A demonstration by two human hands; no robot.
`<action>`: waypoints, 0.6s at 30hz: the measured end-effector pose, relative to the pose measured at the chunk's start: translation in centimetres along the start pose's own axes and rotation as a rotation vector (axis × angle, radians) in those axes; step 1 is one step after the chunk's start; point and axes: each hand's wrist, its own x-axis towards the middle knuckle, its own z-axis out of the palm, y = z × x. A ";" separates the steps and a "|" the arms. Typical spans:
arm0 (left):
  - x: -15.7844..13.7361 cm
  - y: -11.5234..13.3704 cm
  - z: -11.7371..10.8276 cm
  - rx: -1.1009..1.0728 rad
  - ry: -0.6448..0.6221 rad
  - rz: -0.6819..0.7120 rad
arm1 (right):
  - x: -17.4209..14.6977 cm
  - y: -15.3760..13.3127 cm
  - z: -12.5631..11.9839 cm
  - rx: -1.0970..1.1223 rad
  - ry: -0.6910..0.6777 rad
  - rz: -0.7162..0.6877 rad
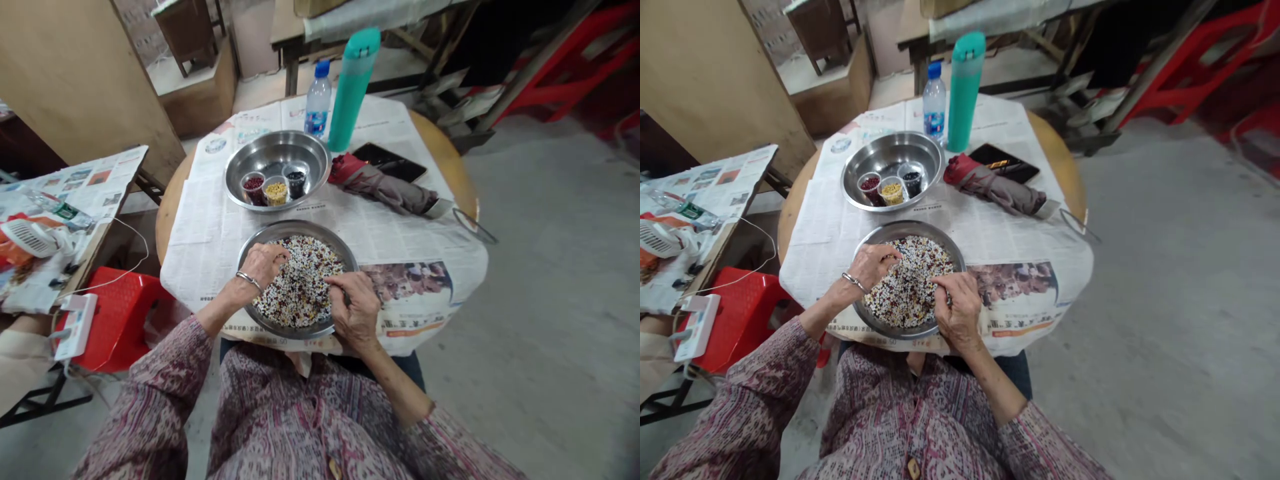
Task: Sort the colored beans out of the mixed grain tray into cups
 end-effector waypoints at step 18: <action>-2.3 -1.1 0.2 0.145 -0.123 -0.085 | 0.0 0.1 0.0 -0.011 0.014 -0.010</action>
